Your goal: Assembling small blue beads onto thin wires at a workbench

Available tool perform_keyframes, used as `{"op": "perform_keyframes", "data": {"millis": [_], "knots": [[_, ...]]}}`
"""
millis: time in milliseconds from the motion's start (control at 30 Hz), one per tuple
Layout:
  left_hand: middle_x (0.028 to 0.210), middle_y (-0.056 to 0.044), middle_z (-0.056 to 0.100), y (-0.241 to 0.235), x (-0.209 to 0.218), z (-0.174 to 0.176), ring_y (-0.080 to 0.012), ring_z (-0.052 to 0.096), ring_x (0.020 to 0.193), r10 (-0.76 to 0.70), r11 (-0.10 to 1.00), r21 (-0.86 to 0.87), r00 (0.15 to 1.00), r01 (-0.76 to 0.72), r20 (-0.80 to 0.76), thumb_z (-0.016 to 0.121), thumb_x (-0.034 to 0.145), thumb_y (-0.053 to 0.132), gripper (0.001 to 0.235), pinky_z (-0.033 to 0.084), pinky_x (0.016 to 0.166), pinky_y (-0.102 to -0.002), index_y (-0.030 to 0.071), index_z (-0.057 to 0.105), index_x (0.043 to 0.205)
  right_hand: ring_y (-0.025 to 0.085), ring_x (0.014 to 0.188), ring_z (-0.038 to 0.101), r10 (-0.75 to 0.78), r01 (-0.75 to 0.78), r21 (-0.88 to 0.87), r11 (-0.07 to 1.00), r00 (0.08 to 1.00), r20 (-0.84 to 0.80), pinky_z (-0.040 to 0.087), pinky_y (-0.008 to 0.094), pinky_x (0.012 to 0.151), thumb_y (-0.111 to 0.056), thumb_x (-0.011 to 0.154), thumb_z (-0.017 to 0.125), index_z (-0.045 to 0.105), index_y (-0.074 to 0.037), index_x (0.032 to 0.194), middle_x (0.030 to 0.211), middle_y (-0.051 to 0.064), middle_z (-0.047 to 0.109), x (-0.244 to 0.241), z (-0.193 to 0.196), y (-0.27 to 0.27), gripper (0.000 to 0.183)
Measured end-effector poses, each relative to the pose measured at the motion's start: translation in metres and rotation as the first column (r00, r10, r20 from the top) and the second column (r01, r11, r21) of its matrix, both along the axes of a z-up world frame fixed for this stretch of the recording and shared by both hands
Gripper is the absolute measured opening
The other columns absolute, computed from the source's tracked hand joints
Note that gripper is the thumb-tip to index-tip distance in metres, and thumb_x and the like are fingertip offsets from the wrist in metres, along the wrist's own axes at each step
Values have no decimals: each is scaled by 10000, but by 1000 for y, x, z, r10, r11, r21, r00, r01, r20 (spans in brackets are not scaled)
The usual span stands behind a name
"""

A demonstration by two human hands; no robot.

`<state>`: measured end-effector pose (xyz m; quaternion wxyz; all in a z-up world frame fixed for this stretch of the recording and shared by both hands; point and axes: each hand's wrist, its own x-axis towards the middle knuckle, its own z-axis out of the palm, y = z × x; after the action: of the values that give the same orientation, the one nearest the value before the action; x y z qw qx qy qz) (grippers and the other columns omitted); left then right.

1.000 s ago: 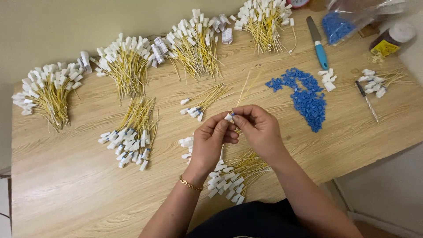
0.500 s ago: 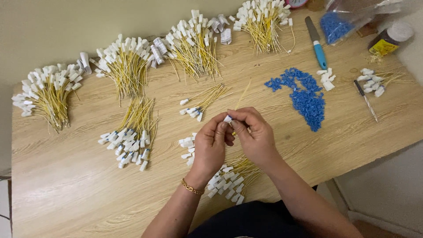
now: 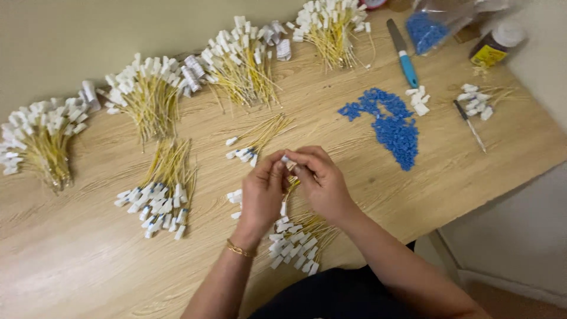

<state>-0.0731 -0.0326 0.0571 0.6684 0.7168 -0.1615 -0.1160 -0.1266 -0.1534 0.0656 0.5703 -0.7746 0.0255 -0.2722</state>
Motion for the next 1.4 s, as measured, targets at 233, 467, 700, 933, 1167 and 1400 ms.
{"op": "perform_keyframes", "data": {"millis": [233,467,700,933,1167,1400], "knots": [[832,-119,714,24,73,-26,-377,686,789,40,805,543,935,-240,353,571,971,293,205,531,682,-493,208,709,1098,243,825,617,-309,312,-29,950,917,-253,517,379,746,48,843,630,655,8,1071,910,169,636,34,-84,-114,233],[888,-76,652,48,112,-102,-324,666,810,-36,659,590,764,-466,644,720,840,270,248,551,691,-415,252,725,1088,344,892,681,-652,306,-618,724,597,-468,537,475,775,-405,842,691,713,-113,948,873,126,704,60,-114,-170,312],[1004,-111,601,50,81,-71,-341,617,919,-32,727,523,740,-444,672,773,765,167,355,523,776,-414,150,708,1114,389,854,684,-699,269,-702,660,564,-441,542,510,719,-397,894,648,689,-69,924,831,175,674,80,-143,-191,332],[789,6,659,52,27,-55,-229,667,819,-157,773,621,907,-133,390,709,835,287,157,548,734,-365,272,721,990,481,873,651,-658,302,-665,683,649,-382,531,568,737,-247,956,554,658,41,966,853,295,657,49,-117,-173,307],[758,-36,685,41,-7,-44,-265,680,770,-515,586,809,791,44,330,748,747,367,226,541,703,-399,200,727,897,171,618,662,-193,316,228,921,878,-438,574,278,569,-100,903,595,620,-9,986,748,98,626,-1,-57,-96,126],[655,-34,625,12,-32,-95,-249,645,669,-502,407,821,653,-399,566,650,696,216,77,495,576,-372,163,707,699,192,844,727,222,25,825,564,958,-181,627,292,724,-2,922,569,620,-35,1169,987,106,712,-20,-67,-69,255]]}}
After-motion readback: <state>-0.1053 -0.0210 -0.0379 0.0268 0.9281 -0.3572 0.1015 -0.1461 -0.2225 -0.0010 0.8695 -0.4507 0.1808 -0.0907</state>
